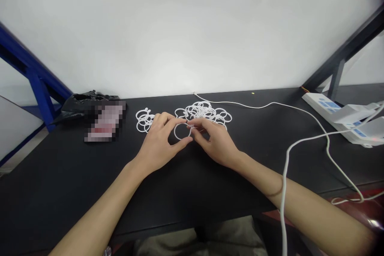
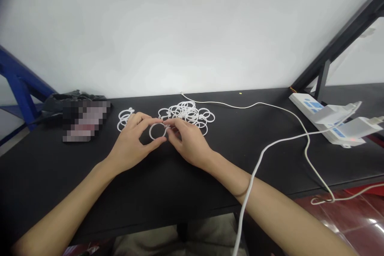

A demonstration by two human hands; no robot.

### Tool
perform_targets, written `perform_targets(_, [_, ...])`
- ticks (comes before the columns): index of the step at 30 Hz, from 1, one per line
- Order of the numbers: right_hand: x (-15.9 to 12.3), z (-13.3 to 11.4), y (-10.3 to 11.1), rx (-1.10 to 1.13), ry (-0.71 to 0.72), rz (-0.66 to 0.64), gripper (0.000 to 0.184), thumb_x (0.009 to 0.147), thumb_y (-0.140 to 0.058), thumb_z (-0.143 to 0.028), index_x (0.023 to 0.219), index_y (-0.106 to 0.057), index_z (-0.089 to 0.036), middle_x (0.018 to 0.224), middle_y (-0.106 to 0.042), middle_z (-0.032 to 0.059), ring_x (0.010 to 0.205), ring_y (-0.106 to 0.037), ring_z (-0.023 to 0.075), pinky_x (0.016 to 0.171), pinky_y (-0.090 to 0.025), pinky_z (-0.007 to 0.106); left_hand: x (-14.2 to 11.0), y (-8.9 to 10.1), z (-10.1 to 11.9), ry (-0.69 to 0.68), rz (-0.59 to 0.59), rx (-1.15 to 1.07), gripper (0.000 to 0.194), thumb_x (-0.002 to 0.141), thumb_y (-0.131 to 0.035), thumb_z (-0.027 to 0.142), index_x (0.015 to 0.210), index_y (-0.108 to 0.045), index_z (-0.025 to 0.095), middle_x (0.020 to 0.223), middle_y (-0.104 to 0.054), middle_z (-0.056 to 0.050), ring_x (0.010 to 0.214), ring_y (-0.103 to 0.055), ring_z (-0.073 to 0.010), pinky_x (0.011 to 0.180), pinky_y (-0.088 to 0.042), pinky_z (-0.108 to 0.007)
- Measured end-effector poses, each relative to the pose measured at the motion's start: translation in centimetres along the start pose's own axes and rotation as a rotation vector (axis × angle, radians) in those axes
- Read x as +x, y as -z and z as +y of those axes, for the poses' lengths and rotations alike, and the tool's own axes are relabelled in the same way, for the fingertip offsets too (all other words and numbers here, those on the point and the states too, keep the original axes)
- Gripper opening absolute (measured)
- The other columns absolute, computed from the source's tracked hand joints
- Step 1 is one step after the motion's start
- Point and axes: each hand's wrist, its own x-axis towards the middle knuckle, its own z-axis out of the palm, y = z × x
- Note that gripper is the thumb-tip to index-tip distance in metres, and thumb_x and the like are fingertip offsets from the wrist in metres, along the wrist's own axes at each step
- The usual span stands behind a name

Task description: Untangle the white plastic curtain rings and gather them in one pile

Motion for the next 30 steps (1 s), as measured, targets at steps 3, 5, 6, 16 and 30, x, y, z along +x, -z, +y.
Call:
perform_targets(3, [0.0,-0.1,0.1,0.004,0.006,0.024,0.014,0.093,-0.055,-0.021,0.104,-0.064,-0.022,0.092,-0.074,0.0016,0.079,-0.070,0.0140,0.066,-0.054,0.025,0.0,0.1,0.0,-0.004,-0.015,0.003,0.031,0.089,-0.061,0.044,0.115,-0.059,0.028,0.106,-0.056,-0.004,0.105,-0.050,-0.0254,0.091,-0.046,-0.044])
perform_targets(5, [0.0,-0.1,0.1,0.008,0.013,0.039,0.013,0.092,-0.056,-0.020,0.101,-0.064,-0.021,0.090,-0.074,0.0015,0.077,-0.070,0.0136,0.062,-0.052,0.023,0.0,0.1,-0.1,-0.013,-0.021,0.000,0.032,0.089,-0.061,0.044,0.116,-0.059,0.029,0.106,-0.056,-0.004,0.104,-0.050,-0.0253,0.091,-0.046,-0.043])
perform_targets(6, [0.0,-0.1,0.1,0.014,0.015,0.044,0.012,0.091,-0.056,-0.020,0.100,-0.064,-0.021,0.090,-0.074,0.0012,0.077,-0.069,0.0131,0.061,-0.051,0.023,0.0,0.1,-0.1,-0.019,-0.022,-0.003,0.033,0.088,-0.061,0.045,0.117,-0.059,0.028,0.106,-0.056,-0.004,0.104,-0.050,-0.0251,0.091,-0.046,-0.043])
perform_targets(16, [0.0,-0.3,0.2,0.019,0.013,0.055,0.013,0.093,-0.056,-0.023,0.102,-0.065,-0.023,0.089,-0.075,-0.0002,0.076,-0.068,0.0128,0.069,-0.054,0.025,0.2,0.5,0.4,-0.020,-0.003,-0.056,0.029,0.090,-0.058,0.040,0.116,-0.060,0.028,0.108,-0.058,-0.005,0.106,-0.053,-0.0239,0.094,-0.046,-0.040])
perform_targets(30, [1.2,2.8,1.6,-0.628,0.082,0.040,0.029,0.093,-0.056,-0.031,0.115,-0.065,-0.015,0.111,-0.063,0.0150,0.102,-0.053,0.0304,0.088,-0.049,0.046,2.9,1.3,-7.1,0.504,0.074,0.356,0.047,0.082,-0.052,0.039,0.122,-0.054,0.017,0.125,-0.057,-0.019,0.122,-0.044,-0.0435,0.099,-0.038,-0.059])
